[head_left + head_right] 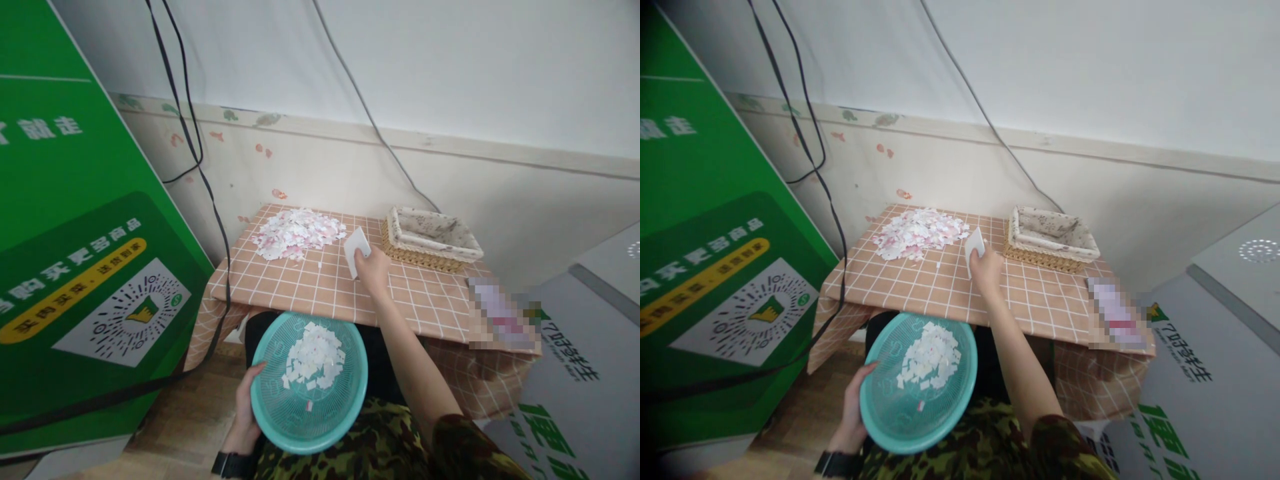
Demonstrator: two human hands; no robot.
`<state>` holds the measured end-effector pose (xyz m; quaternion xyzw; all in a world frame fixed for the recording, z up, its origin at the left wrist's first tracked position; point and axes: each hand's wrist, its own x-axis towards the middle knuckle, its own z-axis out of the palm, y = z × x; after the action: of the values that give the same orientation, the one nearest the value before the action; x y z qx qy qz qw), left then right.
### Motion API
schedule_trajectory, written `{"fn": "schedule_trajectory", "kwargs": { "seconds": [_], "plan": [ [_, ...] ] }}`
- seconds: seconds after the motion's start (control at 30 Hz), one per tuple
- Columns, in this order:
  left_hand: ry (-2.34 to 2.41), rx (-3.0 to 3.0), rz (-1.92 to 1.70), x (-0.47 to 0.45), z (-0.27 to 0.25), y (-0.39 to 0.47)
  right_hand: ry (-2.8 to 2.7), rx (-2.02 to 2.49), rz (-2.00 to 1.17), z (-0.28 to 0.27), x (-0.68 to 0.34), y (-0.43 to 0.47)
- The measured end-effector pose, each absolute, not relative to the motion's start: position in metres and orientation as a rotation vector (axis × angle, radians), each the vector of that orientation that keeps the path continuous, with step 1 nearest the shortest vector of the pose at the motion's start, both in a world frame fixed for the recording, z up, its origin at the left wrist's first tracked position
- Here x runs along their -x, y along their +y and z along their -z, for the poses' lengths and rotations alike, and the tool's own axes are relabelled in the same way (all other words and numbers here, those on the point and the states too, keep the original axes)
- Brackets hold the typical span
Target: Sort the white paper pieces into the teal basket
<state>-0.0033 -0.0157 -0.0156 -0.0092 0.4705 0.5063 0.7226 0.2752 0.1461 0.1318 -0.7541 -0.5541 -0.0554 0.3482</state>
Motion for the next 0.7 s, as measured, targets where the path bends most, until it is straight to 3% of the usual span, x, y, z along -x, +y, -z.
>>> {"fn": "schedule_trajectory", "kwargs": {
  "seconds": [0.3,0.53,0.7],
  "plan": [
    [1.043,0.016,-1.106,0.006,0.023,-0.014,-1.443,1.876,0.237,-0.168,-0.327,0.144],
    [1.035,0.033,-1.046,0.004,0.017,-0.015,-1.544,1.776,0.214,-0.153,-0.331,0.149],
    [1.066,0.032,-1.072,0.002,0.011,-0.015,-1.562,1.958,0.235,-0.148,-0.331,0.171]
  ]
}}
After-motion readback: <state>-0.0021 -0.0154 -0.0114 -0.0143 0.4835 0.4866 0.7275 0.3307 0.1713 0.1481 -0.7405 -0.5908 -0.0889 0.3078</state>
